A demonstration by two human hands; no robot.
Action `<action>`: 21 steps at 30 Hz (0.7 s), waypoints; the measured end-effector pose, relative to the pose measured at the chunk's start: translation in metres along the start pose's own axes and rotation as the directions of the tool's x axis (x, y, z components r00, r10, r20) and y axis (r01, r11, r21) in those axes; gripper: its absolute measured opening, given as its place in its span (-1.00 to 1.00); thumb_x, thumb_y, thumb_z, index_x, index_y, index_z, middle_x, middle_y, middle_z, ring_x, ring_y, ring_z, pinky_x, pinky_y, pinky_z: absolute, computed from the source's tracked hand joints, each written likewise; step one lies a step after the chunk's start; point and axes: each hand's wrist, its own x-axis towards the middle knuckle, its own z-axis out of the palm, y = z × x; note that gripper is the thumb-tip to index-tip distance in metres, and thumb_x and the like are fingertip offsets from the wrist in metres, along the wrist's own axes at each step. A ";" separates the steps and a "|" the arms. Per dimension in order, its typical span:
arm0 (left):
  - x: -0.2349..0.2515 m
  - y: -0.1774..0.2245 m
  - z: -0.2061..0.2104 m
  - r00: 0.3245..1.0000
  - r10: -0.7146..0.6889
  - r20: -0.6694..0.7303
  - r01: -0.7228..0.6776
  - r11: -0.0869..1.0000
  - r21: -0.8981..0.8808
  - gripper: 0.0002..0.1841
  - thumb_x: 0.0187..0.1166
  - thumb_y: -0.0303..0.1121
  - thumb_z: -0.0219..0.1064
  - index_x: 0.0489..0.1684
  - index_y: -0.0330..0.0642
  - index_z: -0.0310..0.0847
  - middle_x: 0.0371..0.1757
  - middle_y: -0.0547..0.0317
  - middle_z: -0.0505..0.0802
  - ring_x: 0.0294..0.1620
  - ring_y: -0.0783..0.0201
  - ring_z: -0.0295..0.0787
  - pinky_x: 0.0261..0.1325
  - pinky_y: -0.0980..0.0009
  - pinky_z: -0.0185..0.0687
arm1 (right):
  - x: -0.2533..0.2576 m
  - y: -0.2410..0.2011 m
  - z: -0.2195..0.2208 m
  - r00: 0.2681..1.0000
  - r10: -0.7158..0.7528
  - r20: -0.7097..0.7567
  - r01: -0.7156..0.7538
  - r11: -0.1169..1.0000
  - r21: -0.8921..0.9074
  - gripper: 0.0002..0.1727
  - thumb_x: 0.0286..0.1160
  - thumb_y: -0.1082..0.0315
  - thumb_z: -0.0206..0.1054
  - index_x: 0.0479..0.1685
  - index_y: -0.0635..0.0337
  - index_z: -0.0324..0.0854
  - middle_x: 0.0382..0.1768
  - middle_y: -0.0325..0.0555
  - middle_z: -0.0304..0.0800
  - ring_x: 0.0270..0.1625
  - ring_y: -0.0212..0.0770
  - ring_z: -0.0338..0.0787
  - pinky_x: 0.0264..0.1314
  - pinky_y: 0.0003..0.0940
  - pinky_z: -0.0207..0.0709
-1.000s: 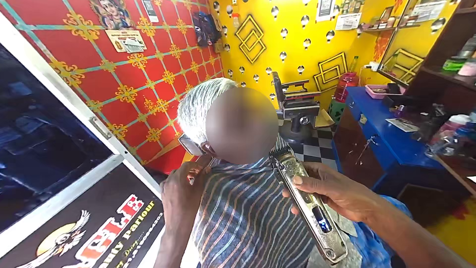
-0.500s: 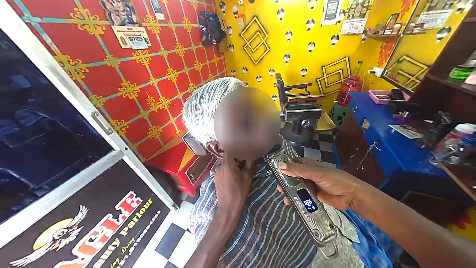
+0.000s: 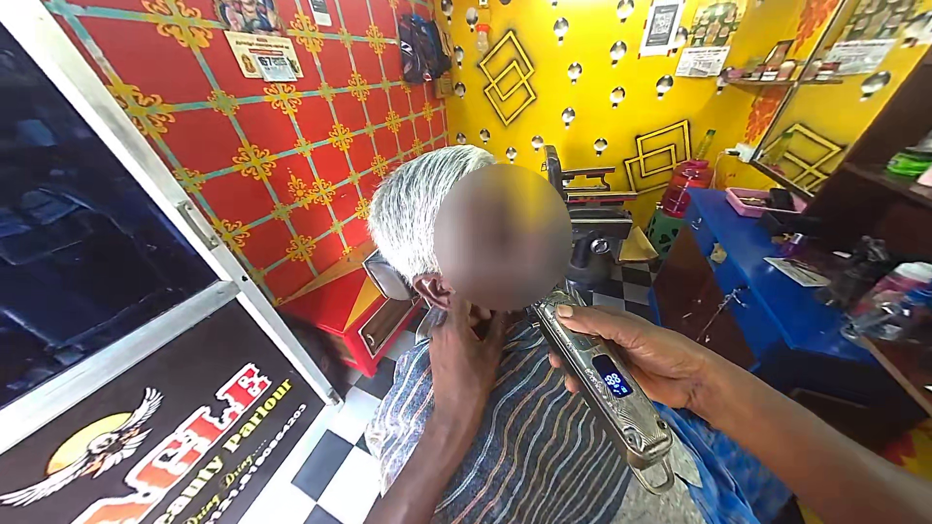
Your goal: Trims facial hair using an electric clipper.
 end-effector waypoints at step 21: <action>0.000 0.001 0.001 1.000 0.011 0.011 -0.012 1.000 0.021 -0.72 0.50 -0.09 0.51 -0.34 0.00 0.53 -0.66 0.38 0.69 -0.67 0.34 0.68 -0.49 0.24 0.68 | 0.005 -0.019 0.006 0.994 -0.087 -0.066 0.084 0.996 -0.040 -0.60 0.63 -0.06 0.32 0.04 0.11 0.68 -0.17 0.04 0.82 -0.19 -0.18 0.91 -0.06 -0.36 0.85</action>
